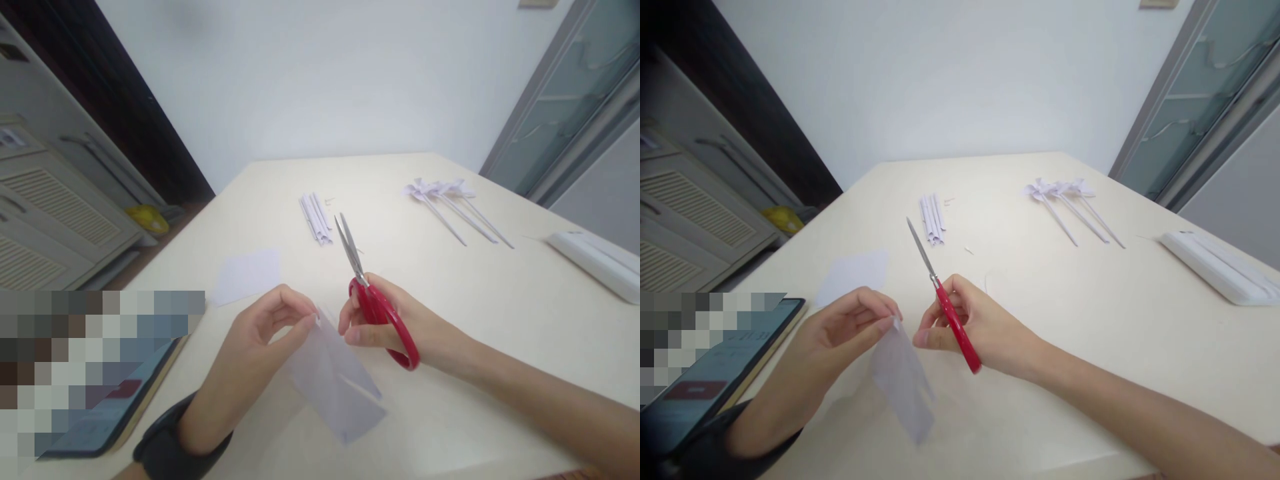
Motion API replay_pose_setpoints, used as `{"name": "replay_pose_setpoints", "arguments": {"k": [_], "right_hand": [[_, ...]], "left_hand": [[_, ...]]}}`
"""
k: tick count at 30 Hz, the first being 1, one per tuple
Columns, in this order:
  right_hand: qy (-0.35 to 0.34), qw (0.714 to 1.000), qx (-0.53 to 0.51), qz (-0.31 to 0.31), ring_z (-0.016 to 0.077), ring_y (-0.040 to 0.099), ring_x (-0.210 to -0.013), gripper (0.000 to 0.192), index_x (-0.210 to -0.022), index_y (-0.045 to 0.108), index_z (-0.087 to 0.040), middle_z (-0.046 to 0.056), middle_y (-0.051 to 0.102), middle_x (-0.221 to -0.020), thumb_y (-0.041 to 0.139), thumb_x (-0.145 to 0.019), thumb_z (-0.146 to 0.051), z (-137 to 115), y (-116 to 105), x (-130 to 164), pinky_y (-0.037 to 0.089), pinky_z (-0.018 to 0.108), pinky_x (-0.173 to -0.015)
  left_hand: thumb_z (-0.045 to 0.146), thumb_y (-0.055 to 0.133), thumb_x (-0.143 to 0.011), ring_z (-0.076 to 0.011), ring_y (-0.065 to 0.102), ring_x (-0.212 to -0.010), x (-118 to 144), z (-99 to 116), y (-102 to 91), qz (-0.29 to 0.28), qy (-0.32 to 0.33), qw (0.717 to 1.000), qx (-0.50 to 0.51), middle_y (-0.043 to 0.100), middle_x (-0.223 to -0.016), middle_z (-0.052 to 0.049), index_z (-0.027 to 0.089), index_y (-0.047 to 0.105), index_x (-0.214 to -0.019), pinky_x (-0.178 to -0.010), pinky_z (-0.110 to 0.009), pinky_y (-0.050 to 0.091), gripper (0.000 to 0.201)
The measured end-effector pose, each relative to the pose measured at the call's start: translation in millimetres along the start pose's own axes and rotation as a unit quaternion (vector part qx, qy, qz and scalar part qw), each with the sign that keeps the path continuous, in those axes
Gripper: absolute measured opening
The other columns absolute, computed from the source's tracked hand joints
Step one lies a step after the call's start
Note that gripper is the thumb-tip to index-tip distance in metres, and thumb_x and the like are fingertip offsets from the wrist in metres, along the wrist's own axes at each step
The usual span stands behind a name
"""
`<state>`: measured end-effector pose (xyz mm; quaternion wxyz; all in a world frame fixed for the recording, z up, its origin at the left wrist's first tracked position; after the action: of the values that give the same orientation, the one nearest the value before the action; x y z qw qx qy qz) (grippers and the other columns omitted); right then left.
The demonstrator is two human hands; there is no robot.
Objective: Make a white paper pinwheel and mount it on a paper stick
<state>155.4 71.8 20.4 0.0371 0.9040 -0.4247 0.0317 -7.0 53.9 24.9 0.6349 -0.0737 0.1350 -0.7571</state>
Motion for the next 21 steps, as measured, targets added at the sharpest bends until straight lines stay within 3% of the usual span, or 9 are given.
{"name": "replay_pose_setpoints", "arguments": {"k": [8,12,17,21], "right_hand": [[0.004,1.000,-0.006,-0.006,0.0081,0.053,-0.062,0.018,-0.083,0.045,-0.018,-0.004,0.056,-0.076,0.062,-0.075,-0.020,0,-3,1,0.037,0.019,-0.050],[0.009,0.999,0.036,0.004,0.0071,0.049,-0.061,0.018,-0.080,0.046,-0.019,-0.005,0.053,-0.073,0.062,-0.074,-0.018,1,-3,0,0.037,0.019,-0.052],[0.024,0.999,0.045,-0.003,0.0070,0.047,-0.058,0.016,-0.081,0.045,-0.020,-0.005,0.050,-0.071,0.060,-0.075,-0.018,2,0,0,0.036,0.018,-0.049],[0.040,0.998,0.047,-0.007,0.0072,0.047,-0.056,0.018,-0.078,0.043,-0.019,-0.005,0.050,-0.065,0.061,-0.075,-0.023,3,1,0,0.036,0.019,-0.049]], "left_hand": [[0.025,0.054,-0.084,-0.0135,0.055,-0.077,-3,-2,-8.5,0.015,0.003,1.000,-0.011,0.057,-0.081,0.001,0.022,0.050,-0.080,-0.065,-0.023,0.043,0.006],[0.024,0.052,-0.084,-0.0149,0.056,-0.079,-4,-2,-9.6,0.031,0.018,0.997,-0.061,0.057,-0.082,0.001,0.022,0.050,-0.082,-0.067,-0.025,0.044,0.003],[0.011,0.054,-0.079,-0.0182,0.052,-0.097,5,16,-4.1,0.091,0.143,0.964,-0.203,0.054,-0.099,-0.003,0.021,0.053,-0.090,-0.088,-0.033,0.040,0.015],[0.004,0.057,-0.076,-0.0163,0.052,-0.091,20,32,11.6,0.021,0.264,0.931,-0.253,0.054,-0.093,-0.002,0.020,0.057,-0.084,-0.080,-0.029,0.042,0.017]]}}
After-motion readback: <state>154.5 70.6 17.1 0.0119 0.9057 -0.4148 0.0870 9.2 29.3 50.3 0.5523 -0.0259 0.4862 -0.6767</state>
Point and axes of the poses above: each hand's wrist, its own x-axis away from the middle knuckle, its own y-axis out of the palm, z = x × y, the point moved 5 cm from there along -x, towards the middle knuckle
